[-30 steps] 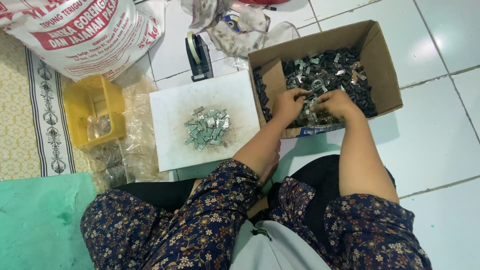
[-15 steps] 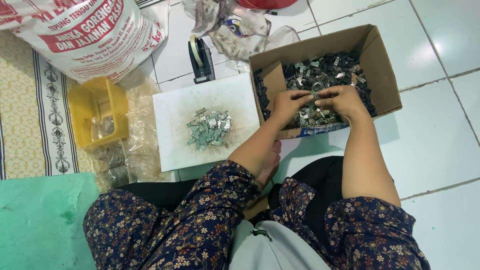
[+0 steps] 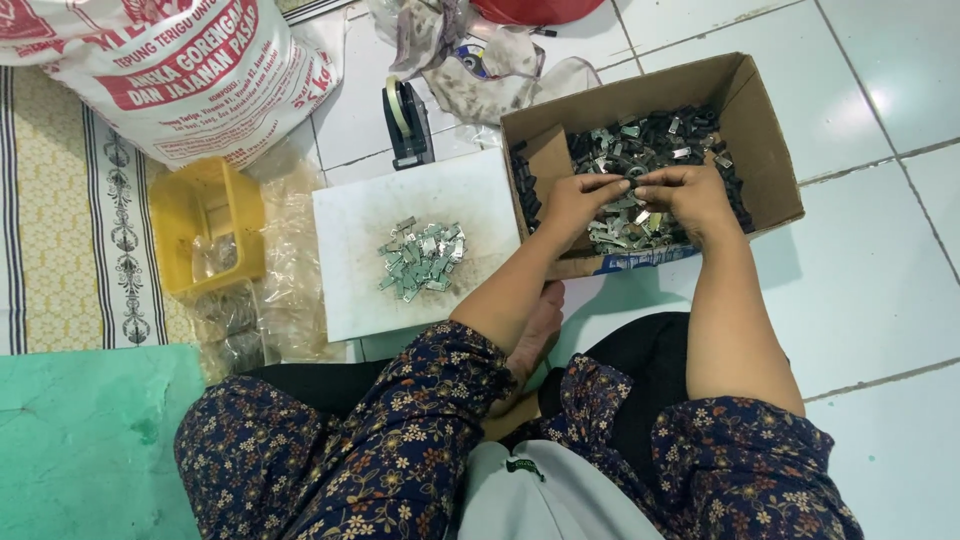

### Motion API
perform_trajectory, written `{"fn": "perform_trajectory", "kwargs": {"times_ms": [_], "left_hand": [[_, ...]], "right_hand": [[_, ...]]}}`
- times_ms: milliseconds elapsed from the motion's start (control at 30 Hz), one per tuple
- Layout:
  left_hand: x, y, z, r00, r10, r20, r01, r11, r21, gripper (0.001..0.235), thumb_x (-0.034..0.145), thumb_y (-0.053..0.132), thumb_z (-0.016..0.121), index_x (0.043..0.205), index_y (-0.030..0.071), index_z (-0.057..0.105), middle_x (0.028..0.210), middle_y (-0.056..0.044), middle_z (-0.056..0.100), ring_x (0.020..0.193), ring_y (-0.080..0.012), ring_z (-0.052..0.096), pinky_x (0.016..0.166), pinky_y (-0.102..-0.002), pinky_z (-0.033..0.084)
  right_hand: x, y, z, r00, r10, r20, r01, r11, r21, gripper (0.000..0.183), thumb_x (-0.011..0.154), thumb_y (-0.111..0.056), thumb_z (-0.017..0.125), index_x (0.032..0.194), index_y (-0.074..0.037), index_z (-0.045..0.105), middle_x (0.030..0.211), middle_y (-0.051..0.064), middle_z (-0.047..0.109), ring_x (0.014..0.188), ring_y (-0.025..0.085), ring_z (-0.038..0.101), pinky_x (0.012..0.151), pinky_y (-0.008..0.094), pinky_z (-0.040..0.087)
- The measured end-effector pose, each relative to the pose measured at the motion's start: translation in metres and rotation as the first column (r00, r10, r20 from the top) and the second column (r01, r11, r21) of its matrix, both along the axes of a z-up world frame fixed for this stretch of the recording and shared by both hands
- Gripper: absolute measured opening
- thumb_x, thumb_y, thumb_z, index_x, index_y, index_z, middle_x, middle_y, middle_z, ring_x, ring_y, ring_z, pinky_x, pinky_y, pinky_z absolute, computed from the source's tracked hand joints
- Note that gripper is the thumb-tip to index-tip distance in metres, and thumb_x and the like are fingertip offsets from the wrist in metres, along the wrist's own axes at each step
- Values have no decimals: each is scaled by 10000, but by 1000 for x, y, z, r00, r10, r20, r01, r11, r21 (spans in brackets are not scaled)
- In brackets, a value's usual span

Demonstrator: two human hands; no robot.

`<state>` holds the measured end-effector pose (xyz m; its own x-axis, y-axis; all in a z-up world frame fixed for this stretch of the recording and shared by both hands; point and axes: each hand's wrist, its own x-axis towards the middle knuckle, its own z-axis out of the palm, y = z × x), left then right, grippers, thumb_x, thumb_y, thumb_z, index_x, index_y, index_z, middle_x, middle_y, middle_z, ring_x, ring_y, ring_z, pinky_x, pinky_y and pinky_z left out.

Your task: The person sits on the floor and sorts small electronic components from a cardboard box onto a white board. They then place the sorted components into small plastic bags and set the filled bags aside in a yellow container.

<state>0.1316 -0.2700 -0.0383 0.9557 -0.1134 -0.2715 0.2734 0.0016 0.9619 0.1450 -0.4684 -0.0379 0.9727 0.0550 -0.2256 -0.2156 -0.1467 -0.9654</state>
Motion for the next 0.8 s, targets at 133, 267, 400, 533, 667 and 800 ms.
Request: {"fn": "perform_trajectory", "kwargs": {"times_ms": [133,267,400,533,667,800], "left_hand": [[8,-4,-14,999,-15,49,13,999,40,469,856,356,825,1182,29,742,1142,-253,733,1110,-372,695,852,-397,609],[7,-4,-5,998,12,65,-18,996,82,404,901,369,780,1146,48,769,1110,-241,742,1093,-401,700,845,-435,616],[5,-4,4,995,12,101,-26,990,136,326,929,324,748,1129,69,783,1064,-215,757,1055,-391,717,837,-434,619],[8,-8,-1,993,5,114,-20,992,127,316,943,307,735,1138,61,777,1059,-214,759,1047,-379,720,824,-423,620],[10,-8,1,992,6,129,-30,982,186,309,923,330,738,1104,84,784,1043,-192,772,1035,-346,732,849,-412,610],[-5,7,28,989,10,146,-41,976,214,296,943,310,711,1117,82,787,1091,-210,768,1102,-382,709,907,-448,594]], "right_hand": [[2,-2,-2,999,29,38,-28,998,-48,218,874,-8,846,1050,53,732,895,246,697,858,317,726,665,407,633],[-5,2,13,999,32,31,-29,997,-77,210,844,19,831,1036,27,746,870,221,696,791,272,723,629,342,622],[-7,8,23,998,39,53,-32,992,-122,203,823,25,844,1011,3,768,870,235,703,807,274,722,636,343,621],[-2,1,13,996,37,80,-25,989,-148,209,823,26,852,1011,-21,774,890,238,703,838,302,729,645,351,620],[0,3,15,988,15,155,12,986,-169,236,830,18,882,1037,-15,773,881,241,701,837,299,724,601,357,604],[-9,25,37,987,-17,161,24,999,-45,262,833,-3,883,1068,-37,774,926,186,710,863,219,724,688,318,625]]}}
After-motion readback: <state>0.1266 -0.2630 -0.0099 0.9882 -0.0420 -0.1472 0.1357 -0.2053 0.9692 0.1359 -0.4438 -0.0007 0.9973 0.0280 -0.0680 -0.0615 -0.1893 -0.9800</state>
